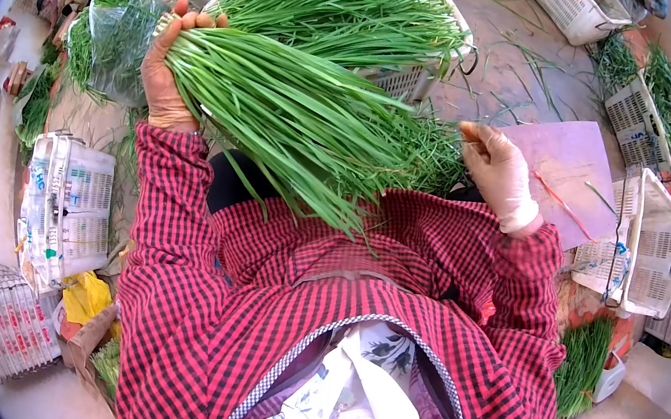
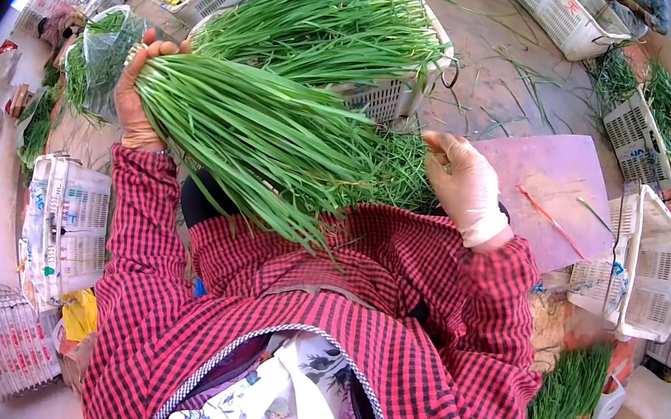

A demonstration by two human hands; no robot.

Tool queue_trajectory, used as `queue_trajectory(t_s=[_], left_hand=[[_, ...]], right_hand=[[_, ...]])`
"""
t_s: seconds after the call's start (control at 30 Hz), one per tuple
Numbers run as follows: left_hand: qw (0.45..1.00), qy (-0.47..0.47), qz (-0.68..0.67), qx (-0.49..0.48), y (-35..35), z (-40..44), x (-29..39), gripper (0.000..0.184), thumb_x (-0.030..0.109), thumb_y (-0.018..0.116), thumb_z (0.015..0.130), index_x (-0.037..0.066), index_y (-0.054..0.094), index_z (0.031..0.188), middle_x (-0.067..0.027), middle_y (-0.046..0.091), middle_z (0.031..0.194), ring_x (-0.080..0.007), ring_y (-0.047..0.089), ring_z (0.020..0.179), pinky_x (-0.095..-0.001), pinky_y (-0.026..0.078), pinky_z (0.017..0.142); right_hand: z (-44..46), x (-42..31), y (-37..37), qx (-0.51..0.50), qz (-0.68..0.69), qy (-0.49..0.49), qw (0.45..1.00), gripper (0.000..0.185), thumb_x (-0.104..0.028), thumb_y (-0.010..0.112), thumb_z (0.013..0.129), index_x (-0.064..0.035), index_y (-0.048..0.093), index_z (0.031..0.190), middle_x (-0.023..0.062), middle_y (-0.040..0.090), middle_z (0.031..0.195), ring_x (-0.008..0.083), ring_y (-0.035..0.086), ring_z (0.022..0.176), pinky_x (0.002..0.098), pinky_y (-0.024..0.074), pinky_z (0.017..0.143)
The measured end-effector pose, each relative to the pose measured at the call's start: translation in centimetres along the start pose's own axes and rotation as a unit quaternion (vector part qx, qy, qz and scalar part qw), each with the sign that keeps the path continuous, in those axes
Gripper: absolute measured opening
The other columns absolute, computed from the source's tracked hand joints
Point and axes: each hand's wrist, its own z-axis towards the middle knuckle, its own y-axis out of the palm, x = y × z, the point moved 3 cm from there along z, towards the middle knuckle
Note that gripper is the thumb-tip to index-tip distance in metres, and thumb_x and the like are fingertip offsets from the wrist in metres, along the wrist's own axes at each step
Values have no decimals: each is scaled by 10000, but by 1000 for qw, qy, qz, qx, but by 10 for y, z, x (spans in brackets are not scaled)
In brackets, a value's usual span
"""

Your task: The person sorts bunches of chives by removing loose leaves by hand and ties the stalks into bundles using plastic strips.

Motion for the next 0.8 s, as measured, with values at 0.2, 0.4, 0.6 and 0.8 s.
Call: queue_trajectory(t_s=[0.2, 0.4, 0.6, 0.8], left_hand=[[996, 10, 86, 25, 36, -14, -18, 433, 47, 634, 899, -20, 455, 1287, -78, 638, 905, -233, 657, 880, -417, 518, 980], [998, 2, 65, -12, 76, -21, -34, 344, 44, 622, 900, -16, 531, 1226, -68, 651, 918, -207, 654, 894, -425, 468, 1042], [999, -33, 25, -19, 77, -16, -42, 317, 70, 616, 912, -10, 540, 1209, -52, 630, 908, -191, 630, 889, -408, 447, 1060], [999, -35, -10, -33, 65, -12, -38, 303, 84, 616, 912, -6, 540, 1191, -46, 616, 888, -194, 623, 882, -417, 461, 1032]], right_hand=[[44, -103, -50, 126, 440, -125, 880, 518, -296, 766, 839, -2, 603, 1233, 160, 627, 1217, 263, 554, 1193, 370, 402, 1045], [51, -94, -37, 47, 532, -81, 842, 404, -175, 778, 833, -27, 641, 1183, 58, 654, 1005, 140, 598, 907, 265, 492, 828], [46, -92, -22, 150, 344, -156, 914, 229, -189, 746, 850, -66, 685, 1032, 71, 664, 844, 177, 627, 718, 288, 512, 673], [42, -95, -29, 38, 552, -61, 831, 236, -195, 739, 853, -46, 671, 1023, 54, 652, 782, 165, 630, 694, 283, 513, 666]])
